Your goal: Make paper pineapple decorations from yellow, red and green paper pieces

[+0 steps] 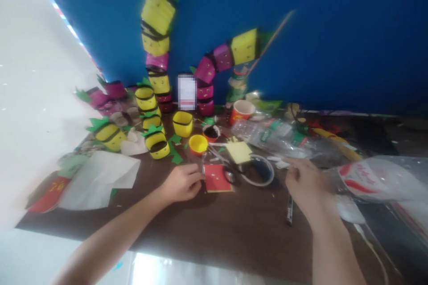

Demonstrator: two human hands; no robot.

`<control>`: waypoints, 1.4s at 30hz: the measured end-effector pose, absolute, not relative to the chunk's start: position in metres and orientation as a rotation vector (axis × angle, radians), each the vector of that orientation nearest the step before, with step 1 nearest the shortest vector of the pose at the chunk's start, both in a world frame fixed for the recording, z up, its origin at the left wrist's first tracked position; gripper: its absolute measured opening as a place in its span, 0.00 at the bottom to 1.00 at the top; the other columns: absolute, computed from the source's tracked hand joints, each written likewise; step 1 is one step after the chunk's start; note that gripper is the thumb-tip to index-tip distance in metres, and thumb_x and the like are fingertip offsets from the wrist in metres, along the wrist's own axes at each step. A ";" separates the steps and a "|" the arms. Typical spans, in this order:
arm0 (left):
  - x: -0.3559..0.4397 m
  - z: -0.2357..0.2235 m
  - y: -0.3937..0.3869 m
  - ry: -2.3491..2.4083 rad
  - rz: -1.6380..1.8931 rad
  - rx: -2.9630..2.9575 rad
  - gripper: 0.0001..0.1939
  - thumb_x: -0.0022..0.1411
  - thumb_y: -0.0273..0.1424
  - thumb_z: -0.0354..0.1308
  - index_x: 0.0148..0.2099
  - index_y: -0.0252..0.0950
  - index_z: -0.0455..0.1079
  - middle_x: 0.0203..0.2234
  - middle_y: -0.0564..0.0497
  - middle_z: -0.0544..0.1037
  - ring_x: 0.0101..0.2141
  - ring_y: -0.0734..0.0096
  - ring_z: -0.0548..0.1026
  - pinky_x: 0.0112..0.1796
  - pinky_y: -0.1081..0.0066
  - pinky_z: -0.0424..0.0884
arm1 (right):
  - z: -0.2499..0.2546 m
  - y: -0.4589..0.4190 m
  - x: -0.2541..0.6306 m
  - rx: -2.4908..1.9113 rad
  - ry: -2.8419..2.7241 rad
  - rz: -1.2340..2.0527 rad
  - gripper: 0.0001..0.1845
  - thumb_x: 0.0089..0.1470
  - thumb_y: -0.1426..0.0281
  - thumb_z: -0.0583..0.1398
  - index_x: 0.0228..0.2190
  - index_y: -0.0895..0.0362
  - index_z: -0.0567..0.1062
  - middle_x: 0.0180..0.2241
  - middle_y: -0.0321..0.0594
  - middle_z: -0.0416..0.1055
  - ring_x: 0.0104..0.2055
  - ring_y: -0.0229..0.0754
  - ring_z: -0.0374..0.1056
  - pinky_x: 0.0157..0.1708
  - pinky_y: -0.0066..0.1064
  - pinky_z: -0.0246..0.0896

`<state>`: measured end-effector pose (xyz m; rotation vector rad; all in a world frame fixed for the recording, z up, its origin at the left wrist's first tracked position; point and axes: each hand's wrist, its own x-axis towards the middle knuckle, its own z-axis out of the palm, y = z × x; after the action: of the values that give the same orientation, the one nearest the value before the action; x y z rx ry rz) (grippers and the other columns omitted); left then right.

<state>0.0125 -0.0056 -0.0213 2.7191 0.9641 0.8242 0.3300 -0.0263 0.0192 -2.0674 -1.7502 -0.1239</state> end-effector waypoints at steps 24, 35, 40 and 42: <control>0.018 -0.022 -0.012 0.974 0.907 2.499 0.11 0.56 0.23 0.47 0.36 0.35 0.70 0.21 0.53 0.67 0.23 0.77 0.65 0.24 0.77 0.59 | 0.048 -0.042 0.310 -1.970 -1.293 -0.327 0.17 0.49 0.59 0.56 0.34 0.60 0.72 0.27 0.49 0.74 0.24 0.45 0.69 0.31 0.36 0.63; 0.030 -0.008 -0.024 0.834 0.901 1.479 0.24 0.60 0.37 0.52 0.56 0.33 0.58 0.32 0.46 0.72 0.25 0.78 0.69 0.23 0.78 0.66 | 0.026 -0.051 0.235 -1.492 -1.185 0.910 0.17 0.45 0.56 0.61 0.30 0.58 0.69 0.24 0.38 0.71 0.16 0.34 0.62 0.14 0.25 0.58; 0.028 -0.003 -0.020 0.897 0.963 1.305 0.17 0.58 0.38 0.55 0.44 0.30 0.65 0.18 0.54 0.68 0.18 0.80 0.66 0.19 0.80 0.63 | 0.014 -0.048 0.257 -1.631 -1.485 0.775 0.17 0.55 0.58 0.50 0.33 0.58 0.70 0.21 0.38 0.69 0.19 0.38 0.64 0.20 0.30 0.62; 0.027 -0.003 -0.017 0.919 1.005 1.278 0.17 0.58 0.39 0.55 0.44 0.30 0.66 0.20 0.53 0.70 0.19 0.80 0.67 0.19 0.80 0.64 | 0.007 -0.040 0.281 -1.760 -1.675 0.328 0.14 0.54 0.62 0.51 0.32 0.59 0.71 0.30 0.46 0.71 0.31 0.45 0.68 0.31 0.37 0.64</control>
<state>0.0266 -0.0175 -0.0029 1.2785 0.9192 1.0047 0.2813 -0.0396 0.0069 -1.7597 -1.6748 0.3284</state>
